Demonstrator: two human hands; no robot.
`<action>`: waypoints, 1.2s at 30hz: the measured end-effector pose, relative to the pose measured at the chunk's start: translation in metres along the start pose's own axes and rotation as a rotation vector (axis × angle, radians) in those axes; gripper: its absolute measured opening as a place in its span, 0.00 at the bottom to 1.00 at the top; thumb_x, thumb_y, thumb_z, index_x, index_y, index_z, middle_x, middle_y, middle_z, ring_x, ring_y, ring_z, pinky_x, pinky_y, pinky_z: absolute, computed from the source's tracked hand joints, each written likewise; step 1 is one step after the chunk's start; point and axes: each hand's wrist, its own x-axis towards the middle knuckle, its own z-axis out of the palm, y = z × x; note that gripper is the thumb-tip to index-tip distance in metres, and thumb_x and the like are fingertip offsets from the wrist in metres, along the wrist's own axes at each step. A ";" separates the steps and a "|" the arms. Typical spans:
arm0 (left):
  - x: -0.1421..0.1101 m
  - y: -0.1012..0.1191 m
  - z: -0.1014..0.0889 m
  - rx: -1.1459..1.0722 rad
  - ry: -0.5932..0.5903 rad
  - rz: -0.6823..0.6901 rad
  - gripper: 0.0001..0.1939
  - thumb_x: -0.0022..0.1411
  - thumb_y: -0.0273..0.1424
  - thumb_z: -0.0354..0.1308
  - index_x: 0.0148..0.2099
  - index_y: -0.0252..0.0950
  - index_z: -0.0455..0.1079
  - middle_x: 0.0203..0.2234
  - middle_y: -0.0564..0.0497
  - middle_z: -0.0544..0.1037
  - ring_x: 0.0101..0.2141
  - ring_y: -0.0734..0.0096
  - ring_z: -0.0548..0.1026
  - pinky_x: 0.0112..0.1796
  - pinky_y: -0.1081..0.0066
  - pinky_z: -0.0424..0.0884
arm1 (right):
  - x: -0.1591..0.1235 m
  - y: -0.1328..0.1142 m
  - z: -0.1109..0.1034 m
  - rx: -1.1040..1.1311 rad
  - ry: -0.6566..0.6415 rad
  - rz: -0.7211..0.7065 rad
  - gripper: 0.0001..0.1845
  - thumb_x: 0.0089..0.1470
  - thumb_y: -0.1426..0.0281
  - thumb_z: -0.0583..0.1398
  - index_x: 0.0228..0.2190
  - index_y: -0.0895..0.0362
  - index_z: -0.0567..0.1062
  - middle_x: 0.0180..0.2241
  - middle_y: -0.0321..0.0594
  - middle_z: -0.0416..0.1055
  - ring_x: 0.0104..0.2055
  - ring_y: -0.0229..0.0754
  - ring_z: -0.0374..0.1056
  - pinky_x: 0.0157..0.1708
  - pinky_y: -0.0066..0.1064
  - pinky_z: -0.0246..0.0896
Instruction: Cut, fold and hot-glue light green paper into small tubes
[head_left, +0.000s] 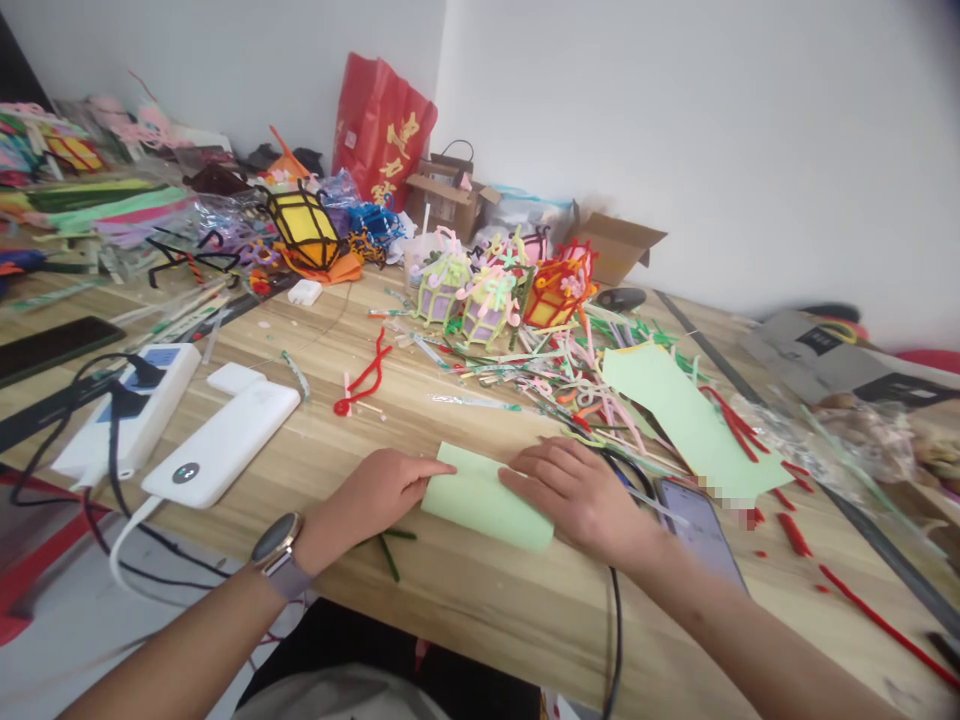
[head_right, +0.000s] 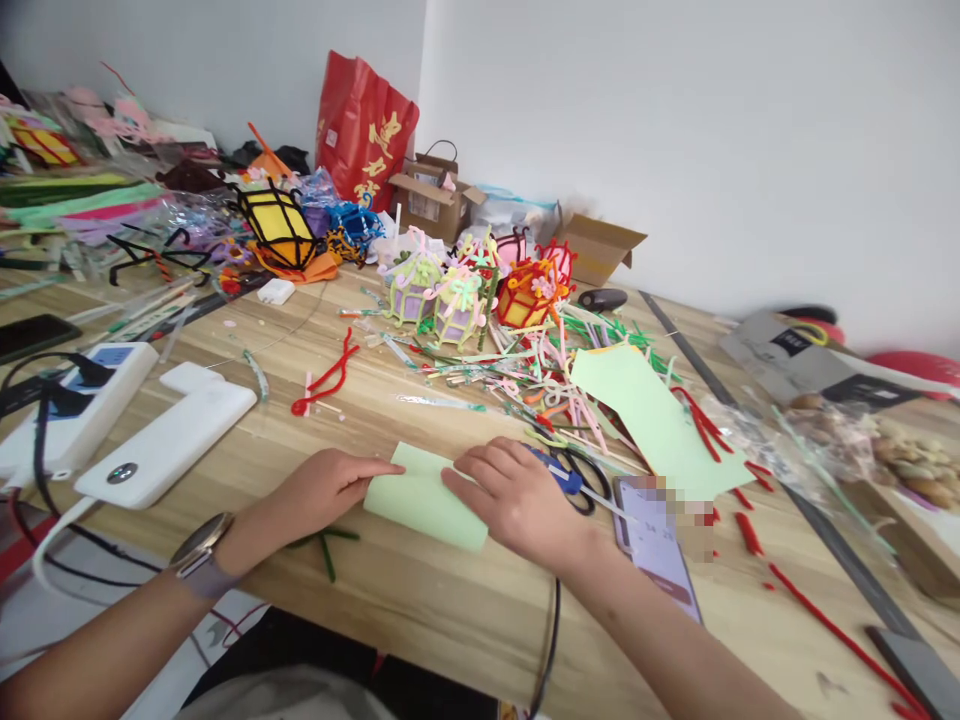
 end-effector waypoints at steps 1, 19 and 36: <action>0.001 0.000 0.000 -0.014 0.011 -0.017 0.23 0.60 0.23 0.48 0.53 0.41 0.75 0.47 0.49 0.81 0.46 0.61 0.78 0.46 0.67 0.69 | -0.001 -0.005 0.008 0.105 0.016 0.096 0.16 0.58 0.78 0.55 0.45 0.56 0.76 0.41 0.46 0.79 0.44 0.47 0.73 0.46 0.41 0.67; 0.048 -0.013 0.017 -0.225 0.175 -0.378 0.12 0.51 0.22 0.54 0.37 0.32 0.75 0.33 0.45 0.82 0.34 0.62 0.78 0.33 0.70 0.68 | -0.010 -0.038 0.060 0.717 0.249 0.791 0.24 0.36 0.82 0.56 0.35 0.55 0.80 0.37 0.43 0.80 0.38 0.47 0.75 0.38 0.35 0.68; 0.057 0.001 0.012 -0.730 0.326 -0.483 0.24 0.42 0.27 0.63 0.46 0.31 0.67 0.28 0.52 0.76 0.33 0.65 0.76 0.35 0.70 0.68 | -0.016 -0.038 0.065 0.629 0.321 0.743 0.24 0.34 0.83 0.55 0.36 0.55 0.77 0.35 0.43 0.78 0.37 0.49 0.74 0.37 0.36 0.69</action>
